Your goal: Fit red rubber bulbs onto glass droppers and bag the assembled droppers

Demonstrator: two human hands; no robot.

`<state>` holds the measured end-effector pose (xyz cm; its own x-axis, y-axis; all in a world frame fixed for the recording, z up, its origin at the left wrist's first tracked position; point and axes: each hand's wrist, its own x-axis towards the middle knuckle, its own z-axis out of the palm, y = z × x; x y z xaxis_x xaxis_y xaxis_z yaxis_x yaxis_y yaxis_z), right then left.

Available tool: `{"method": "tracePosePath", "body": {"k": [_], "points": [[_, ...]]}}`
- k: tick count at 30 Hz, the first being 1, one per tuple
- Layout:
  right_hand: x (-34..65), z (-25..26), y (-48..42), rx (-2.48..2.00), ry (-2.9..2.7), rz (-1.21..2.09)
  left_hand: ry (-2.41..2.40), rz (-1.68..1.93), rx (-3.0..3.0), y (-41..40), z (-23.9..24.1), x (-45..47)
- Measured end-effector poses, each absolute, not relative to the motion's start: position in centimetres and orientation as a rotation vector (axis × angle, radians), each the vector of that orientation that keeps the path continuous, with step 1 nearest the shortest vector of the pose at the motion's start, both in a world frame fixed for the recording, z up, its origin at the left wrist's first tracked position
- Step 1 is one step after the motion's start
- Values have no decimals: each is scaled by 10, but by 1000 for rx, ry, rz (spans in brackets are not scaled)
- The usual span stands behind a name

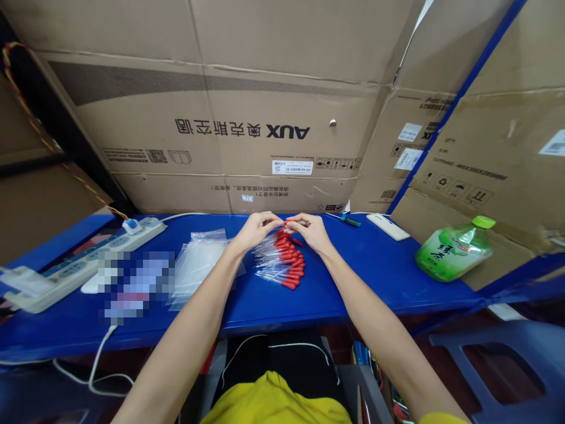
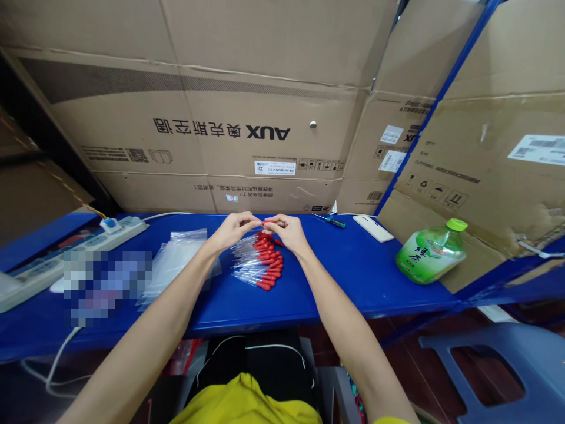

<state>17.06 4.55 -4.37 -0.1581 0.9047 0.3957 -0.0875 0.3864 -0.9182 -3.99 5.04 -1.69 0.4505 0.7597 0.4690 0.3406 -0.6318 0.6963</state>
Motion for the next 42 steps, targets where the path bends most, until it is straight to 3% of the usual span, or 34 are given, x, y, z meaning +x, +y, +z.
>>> {"method": "tracePosePath", "body": {"k": [7,13,16,20,30,42], "points": [[172,-47,49,-784,-1507,994,981,1114,2276,50,-17,-40],[178,-52,57,-1010,-1742,489,1315,1139,2404,66,-32,-54],[178,-60,65,-1146,-1810,374,1450,940,2374,72,-42,-59],[175,-72,74,-1194,-1858,365,1444,703,2339,73,-50,-59],[195,-69,83,-1304,-1712,275,1452,522,2304,70,-48,-53],[188,-83,84,-1330,-2031,400,1297,677,2124,79,-63,-56]]}}
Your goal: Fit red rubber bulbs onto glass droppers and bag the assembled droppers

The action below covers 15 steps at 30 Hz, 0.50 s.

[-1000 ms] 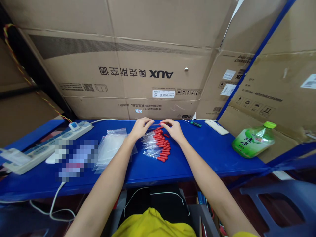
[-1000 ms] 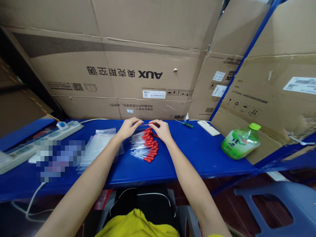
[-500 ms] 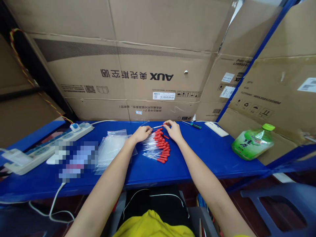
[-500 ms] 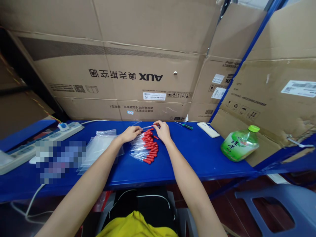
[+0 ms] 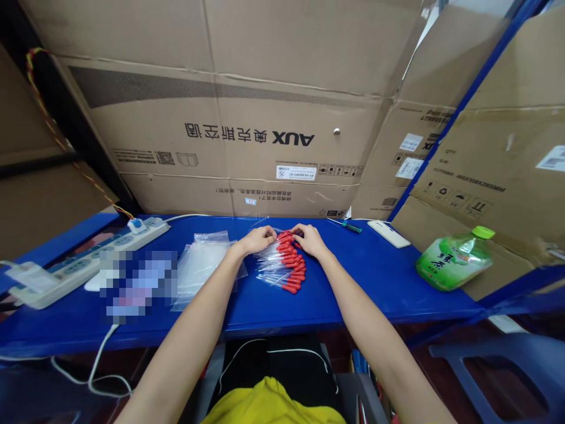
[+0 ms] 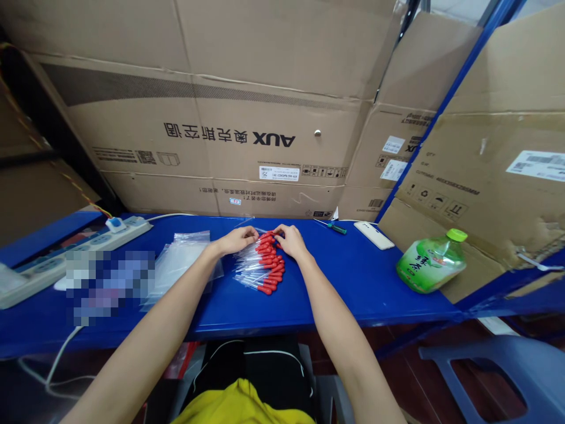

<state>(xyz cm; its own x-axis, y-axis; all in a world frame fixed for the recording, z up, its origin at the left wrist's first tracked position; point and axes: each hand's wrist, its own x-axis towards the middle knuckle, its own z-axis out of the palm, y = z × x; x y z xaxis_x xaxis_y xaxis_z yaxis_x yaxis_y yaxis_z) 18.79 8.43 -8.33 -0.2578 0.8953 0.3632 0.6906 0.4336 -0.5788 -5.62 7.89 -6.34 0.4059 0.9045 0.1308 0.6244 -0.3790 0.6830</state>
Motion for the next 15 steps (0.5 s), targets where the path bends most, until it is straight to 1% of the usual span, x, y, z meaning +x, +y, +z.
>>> {"method": "tracePosePath", "body": {"k": [3,7,15], "points": [[187,-83,83,-1337,-2072,360,1338,652,2094,70,-56,-51],[190,-82,82,-1345,-2112,324,1241,570,2153,64,-49,-47],[192,-80,80,-1456,-2067,198,1154,586,2110,77,-60,-54]]}}
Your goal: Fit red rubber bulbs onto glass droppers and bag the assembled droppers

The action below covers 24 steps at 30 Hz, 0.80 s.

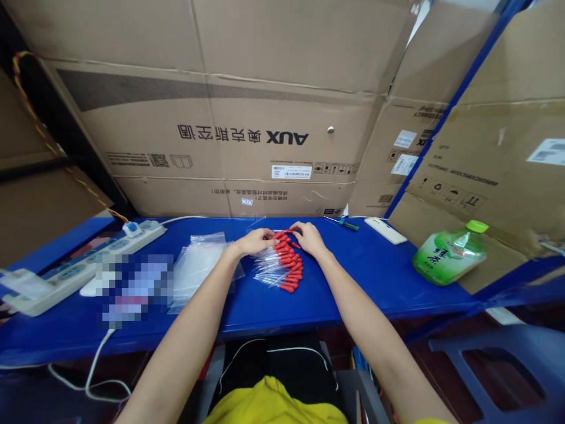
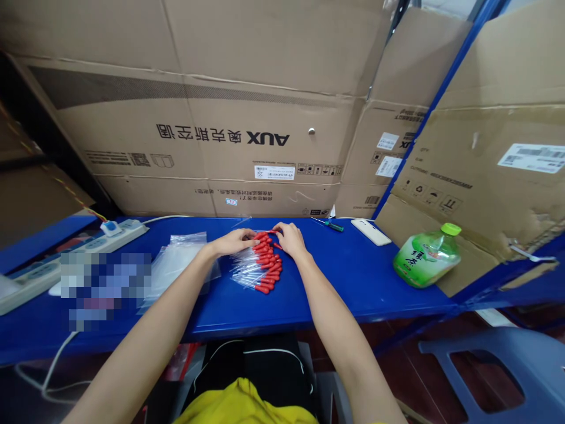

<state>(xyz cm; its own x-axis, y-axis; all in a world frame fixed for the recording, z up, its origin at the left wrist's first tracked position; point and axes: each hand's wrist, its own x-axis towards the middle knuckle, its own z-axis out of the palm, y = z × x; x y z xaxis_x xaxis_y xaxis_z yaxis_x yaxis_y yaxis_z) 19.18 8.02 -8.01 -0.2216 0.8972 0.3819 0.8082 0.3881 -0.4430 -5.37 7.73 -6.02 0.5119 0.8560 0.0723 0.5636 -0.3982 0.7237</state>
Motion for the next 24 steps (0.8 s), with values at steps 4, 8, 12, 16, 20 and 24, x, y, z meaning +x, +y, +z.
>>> {"method": "tracePosePath", "body": {"k": [4,8,12,16,20,24], "points": [[194,-81,79,-1482,-2074,210,1121,703,2073,78,-63,-58],[198,-81,79,-1486,-2054,228,1179,668,2216,76,-57,-63],[199,-79,79,-1479,-2040,224,1270,638,2361,76,-53,-67],[196,-78,78,-1473,-2075,214,1376,664,2412,80,-57,-68],[193,-76,76,-1426,-2097,222,1504,641,2455,84,-63,-67],[191,-73,73,-1327,-2181,223,1596,645,2479,85,-66,-65]]}}
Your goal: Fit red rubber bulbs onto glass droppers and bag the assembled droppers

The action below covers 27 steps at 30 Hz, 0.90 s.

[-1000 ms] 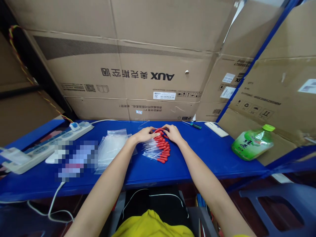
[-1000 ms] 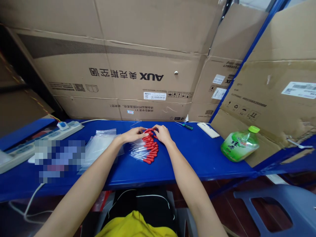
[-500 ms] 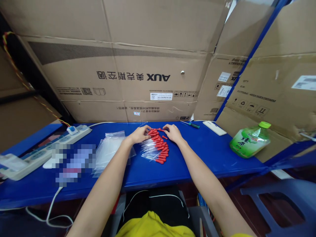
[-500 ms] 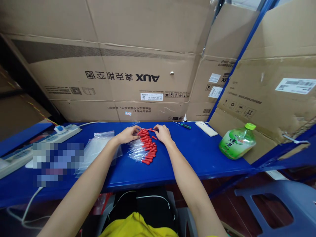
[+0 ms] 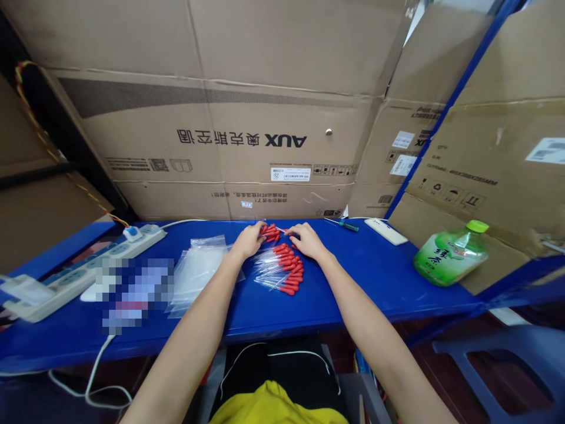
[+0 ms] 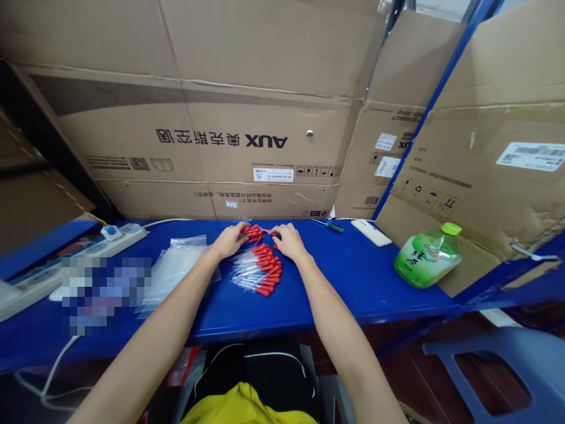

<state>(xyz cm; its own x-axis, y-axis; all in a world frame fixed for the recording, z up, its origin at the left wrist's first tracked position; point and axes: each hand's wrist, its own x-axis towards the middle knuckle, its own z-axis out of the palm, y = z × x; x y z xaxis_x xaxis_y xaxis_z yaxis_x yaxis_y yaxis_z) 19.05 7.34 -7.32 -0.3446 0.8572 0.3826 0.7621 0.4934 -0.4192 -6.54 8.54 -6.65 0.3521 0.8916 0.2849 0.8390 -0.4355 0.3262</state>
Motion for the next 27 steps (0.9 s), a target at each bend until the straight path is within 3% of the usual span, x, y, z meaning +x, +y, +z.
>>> {"method": "tracePosePath", "body": {"k": [15,27], "points": [[169,-68,68,-1342,-2321,-6,1622,723,2353,74,-65,-53],[167,-72,77,-1435,-2245,141,1601,733,2333,75,-66,-44]]}}
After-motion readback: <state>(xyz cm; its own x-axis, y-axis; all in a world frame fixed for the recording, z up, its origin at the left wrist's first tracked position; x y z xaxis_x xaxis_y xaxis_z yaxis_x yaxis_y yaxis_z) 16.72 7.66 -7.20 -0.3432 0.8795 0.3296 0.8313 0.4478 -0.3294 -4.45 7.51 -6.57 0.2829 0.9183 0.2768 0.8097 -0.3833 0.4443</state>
